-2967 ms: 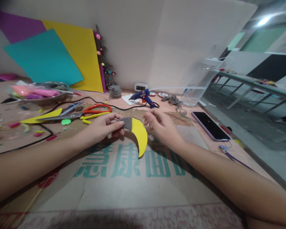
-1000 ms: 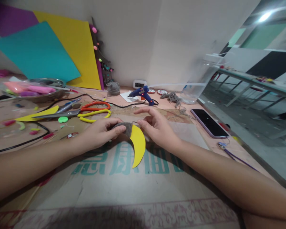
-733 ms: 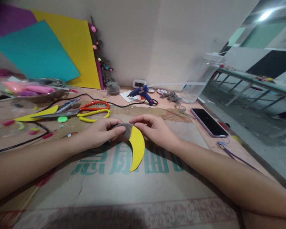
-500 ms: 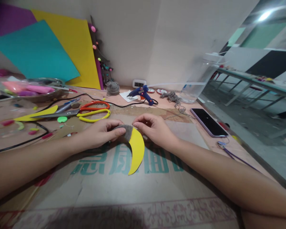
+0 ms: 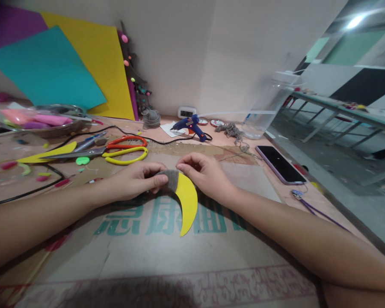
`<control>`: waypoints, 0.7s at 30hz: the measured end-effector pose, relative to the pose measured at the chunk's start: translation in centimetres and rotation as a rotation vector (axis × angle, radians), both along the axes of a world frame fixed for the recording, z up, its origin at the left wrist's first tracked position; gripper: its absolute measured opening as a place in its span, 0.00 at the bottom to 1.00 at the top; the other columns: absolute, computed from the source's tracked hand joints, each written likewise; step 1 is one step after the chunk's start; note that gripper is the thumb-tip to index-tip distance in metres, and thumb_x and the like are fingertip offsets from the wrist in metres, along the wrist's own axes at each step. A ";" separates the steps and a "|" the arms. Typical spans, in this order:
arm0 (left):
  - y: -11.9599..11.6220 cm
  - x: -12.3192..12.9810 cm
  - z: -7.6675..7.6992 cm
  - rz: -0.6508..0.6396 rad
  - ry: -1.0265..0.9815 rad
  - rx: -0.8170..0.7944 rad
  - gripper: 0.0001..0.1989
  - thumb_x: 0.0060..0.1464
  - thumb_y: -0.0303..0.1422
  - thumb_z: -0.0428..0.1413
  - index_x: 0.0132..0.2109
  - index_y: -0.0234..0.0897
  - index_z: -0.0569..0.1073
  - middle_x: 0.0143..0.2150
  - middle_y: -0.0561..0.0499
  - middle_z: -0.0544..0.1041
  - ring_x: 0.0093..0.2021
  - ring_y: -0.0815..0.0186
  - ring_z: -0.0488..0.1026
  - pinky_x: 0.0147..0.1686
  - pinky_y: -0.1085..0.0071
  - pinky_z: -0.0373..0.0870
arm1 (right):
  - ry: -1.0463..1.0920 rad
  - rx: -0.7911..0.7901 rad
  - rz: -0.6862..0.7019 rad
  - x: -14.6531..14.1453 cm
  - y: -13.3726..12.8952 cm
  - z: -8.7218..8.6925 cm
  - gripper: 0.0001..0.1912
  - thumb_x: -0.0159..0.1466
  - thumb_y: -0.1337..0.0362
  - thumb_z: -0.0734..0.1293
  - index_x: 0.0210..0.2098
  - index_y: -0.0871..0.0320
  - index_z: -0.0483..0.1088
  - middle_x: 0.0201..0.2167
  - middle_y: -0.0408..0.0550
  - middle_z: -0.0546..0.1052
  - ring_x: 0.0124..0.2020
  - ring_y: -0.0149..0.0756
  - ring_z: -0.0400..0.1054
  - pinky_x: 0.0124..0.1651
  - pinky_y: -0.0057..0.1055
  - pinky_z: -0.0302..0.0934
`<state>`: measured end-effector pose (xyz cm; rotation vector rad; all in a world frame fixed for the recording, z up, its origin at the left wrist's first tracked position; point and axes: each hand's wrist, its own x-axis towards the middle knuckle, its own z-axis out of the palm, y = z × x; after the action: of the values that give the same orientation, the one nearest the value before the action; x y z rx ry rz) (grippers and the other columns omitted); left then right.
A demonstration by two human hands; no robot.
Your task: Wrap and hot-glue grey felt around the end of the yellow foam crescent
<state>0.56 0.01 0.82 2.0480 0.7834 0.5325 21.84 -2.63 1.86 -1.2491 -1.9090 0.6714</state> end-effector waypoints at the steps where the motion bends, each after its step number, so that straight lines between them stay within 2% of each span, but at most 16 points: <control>1: 0.0 0.0 0.0 -0.003 0.000 -0.003 0.18 0.61 0.44 0.50 0.28 0.36 0.67 0.23 0.55 0.70 0.22 0.73 0.64 0.22 0.76 0.59 | 0.008 0.003 -0.007 0.0 0.0 0.0 0.07 0.64 0.61 0.66 0.33 0.58 0.73 0.28 0.44 0.77 0.29 0.30 0.68 0.30 0.27 0.61; 7: 0.0 0.0 -0.3 -0.009 0.011 -0.037 0.18 0.61 0.45 0.50 0.30 0.35 0.69 0.23 0.55 0.70 0.21 0.72 0.65 0.21 0.75 0.59 | 0.064 0.031 -0.011 -0.1 -0.1 -0.3 0.07 0.64 0.60 0.66 0.33 0.58 0.72 0.28 0.42 0.76 0.28 0.28 0.67 0.28 0.26 0.59; 11: -0.2 0.2 -0.4 0.017 0.015 0.050 0.14 0.61 0.42 0.50 0.42 0.37 0.72 0.26 0.56 0.73 0.23 0.71 0.66 0.23 0.74 0.59 | 0.054 0.026 0.008 -0.3 -0.2 -0.2 0.07 0.64 0.60 0.66 0.33 0.58 0.72 0.28 0.42 0.76 0.28 0.28 0.67 0.29 0.26 0.59; 14: -0.4 0.3 -0.3 0.041 0.031 0.204 0.13 0.62 0.41 0.49 0.38 0.37 0.72 0.29 0.54 0.73 0.29 0.69 0.68 0.29 0.73 0.61 | 0.060 0.028 0.009 -0.4 -0.2 -0.2 0.07 0.64 0.61 0.66 0.33 0.58 0.72 0.28 0.43 0.76 0.28 0.29 0.68 0.29 0.26 0.59; 16: -0.7 0.4 -0.2 0.052 0.042 0.251 0.14 0.63 0.40 0.48 0.35 0.36 0.71 0.31 0.53 0.73 0.32 0.67 0.68 0.31 0.71 0.61 | 0.062 0.029 0.013 -0.4 -0.2 -0.2 0.07 0.64 0.61 0.66 0.33 0.58 0.72 0.28 0.43 0.76 0.28 0.29 0.68 0.29 0.27 0.60; 21: -1.7 0.6 0.0 0.072 0.031 0.205 0.11 0.64 0.37 0.46 0.39 0.37 0.69 0.37 0.51 0.74 0.35 0.66 0.69 0.35 0.70 0.63 | 0.078 0.026 0.016 -0.3 -0.1 -0.4 0.07 0.64 0.60 0.66 0.34 0.57 0.72 0.28 0.43 0.76 0.28 0.29 0.68 0.29 0.27 0.60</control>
<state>1.13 -1.65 0.84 2.2267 0.8536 0.6464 21.50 -2.77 1.43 -1.1759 -1.8595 0.6918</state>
